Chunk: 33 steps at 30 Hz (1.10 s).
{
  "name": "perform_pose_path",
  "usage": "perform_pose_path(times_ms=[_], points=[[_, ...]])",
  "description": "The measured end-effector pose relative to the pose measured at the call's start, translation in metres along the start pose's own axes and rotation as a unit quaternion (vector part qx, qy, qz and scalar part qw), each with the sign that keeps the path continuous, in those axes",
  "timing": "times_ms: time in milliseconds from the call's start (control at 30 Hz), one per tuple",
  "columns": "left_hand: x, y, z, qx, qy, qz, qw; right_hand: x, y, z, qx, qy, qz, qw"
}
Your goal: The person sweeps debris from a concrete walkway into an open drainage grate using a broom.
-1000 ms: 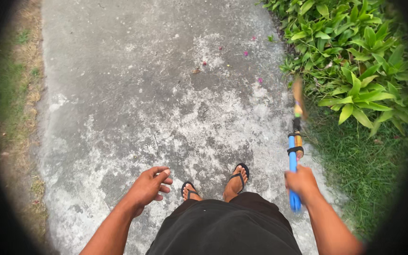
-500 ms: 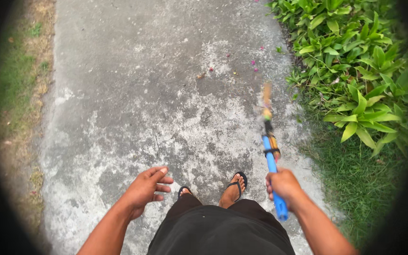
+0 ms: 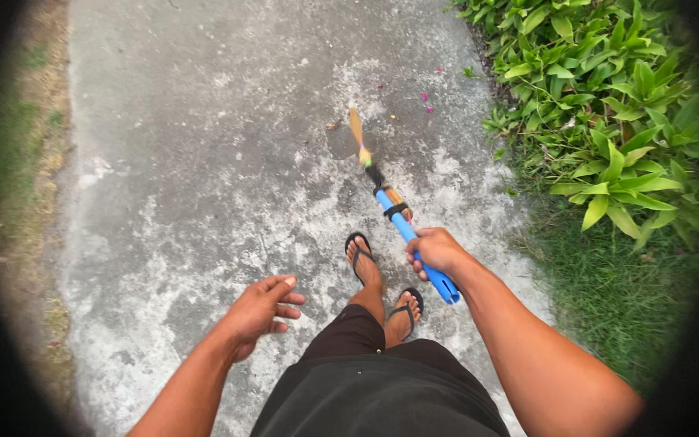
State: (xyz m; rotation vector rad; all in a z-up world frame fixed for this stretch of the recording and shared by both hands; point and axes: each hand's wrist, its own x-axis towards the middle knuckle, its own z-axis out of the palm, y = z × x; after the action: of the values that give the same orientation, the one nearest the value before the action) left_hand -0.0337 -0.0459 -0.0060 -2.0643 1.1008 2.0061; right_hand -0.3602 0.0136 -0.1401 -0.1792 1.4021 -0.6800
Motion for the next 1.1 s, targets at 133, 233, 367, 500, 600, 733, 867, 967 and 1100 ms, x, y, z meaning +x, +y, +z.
perform_pose_path(times_ms=[133,233,367,500,600,733,867,967,1100], points=[[0.026,0.006,-0.012,-0.014,-0.013,0.012,1.0,-0.029,-0.017,-0.012,-0.171,0.127,-0.06,0.975],[0.044,0.016,-0.019,-0.018,-0.022,0.013,1.0,-0.002,-0.032,-0.039,-0.184,0.207,-0.041,0.96],[0.064,0.042,-0.031,-0.03,-0.024,0.004,0.999,0.078,-0.07,-0.081,-0.015,0.201,0.043,0.979],[0.079,0.073,-0.051,-0.032,-0.025,0.018,0.999,0.106,-0.093,-0.077,-0.028,0.096,0.053,0.994],[0.086,0.098,-0.065,-0.036,-0.022,0.026,0.999,0.068,-0.107,-0.065,-0.108,0.076,0.036,0.991],[0.092,0.119,-0.093,-0.042,-0.008,0.026,0.999,0.041,-0.107,-0.047,-0.194,0.167,0.026,0.966],[0.096,0.123,-0.112,-0.028,0.022,0.015,0.999,0.098,-0.117,-0.056,-0.158,0.196,-0.017,0.968],[0.098,0.127,-0.118,-0.039,0.027,0.013,0.999,0.149,-0.16,-0.061,-0.059,0.202,0.058,0.976],[0.105,0.132,-0.115,-0.07,0.017,0.015,0.997,0.157,-0.202,-0.059,-0.017,0.115,0.082,0.99]])
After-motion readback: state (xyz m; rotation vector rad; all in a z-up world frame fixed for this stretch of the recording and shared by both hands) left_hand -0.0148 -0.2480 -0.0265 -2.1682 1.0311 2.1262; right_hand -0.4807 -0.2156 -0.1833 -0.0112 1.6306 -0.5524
